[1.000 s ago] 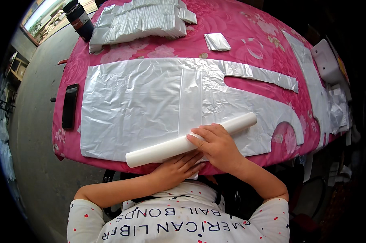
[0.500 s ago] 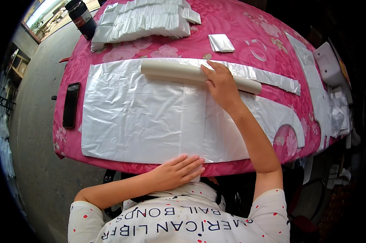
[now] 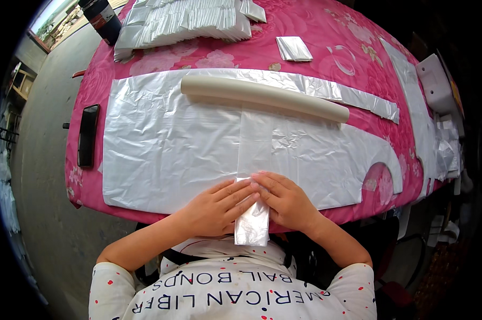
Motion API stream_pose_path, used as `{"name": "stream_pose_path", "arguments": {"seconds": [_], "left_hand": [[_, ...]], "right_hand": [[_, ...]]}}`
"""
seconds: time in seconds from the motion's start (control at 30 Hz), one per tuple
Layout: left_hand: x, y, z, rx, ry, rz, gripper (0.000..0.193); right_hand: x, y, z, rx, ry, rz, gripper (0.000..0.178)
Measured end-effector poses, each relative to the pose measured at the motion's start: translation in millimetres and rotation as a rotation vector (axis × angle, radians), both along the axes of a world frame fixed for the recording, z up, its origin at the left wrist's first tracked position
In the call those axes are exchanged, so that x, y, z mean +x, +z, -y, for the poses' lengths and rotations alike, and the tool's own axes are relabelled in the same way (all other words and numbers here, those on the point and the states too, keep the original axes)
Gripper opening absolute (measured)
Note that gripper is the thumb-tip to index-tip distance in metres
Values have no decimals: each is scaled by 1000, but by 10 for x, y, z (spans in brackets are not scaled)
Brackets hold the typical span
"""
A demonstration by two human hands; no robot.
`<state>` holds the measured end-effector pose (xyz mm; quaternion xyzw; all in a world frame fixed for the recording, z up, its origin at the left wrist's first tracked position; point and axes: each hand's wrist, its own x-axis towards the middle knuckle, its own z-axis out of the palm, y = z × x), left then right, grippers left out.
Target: The person repeatedly unrolls a sheet of clear plastic wrap, places a small white rectangular item on it, folds the wrap around the item, and sets the wrapped unit aside. The person continues this process with multiple items on a pink tablecloth.
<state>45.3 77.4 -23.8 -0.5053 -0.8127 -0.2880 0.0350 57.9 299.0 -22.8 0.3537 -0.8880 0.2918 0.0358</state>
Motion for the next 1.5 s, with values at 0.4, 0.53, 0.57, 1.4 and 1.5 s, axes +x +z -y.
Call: {"name": "stream_pose_path", "arguments": {"seconds": [0.4,0.53,0.57,1.4,1.5], "left_hand": [[-212,51,-119,55,321,308,59],[-244,14,-171,157,484,366,63],[-239,-3,-185,205,524,310,65],[-255,-56,-347,-152,390,12,62],[-331,-61,-346,-179,367,-39,57]], "right_hand": [[-312,49,-54,-384,-224,372,15],[-572,208,45,-271,-542,865,21],[-629,261,60,-257,-585,992,26],[-645,45,-86,140,-20,-49,54],[-689,68,-131,120,-23,-20,50]]}}
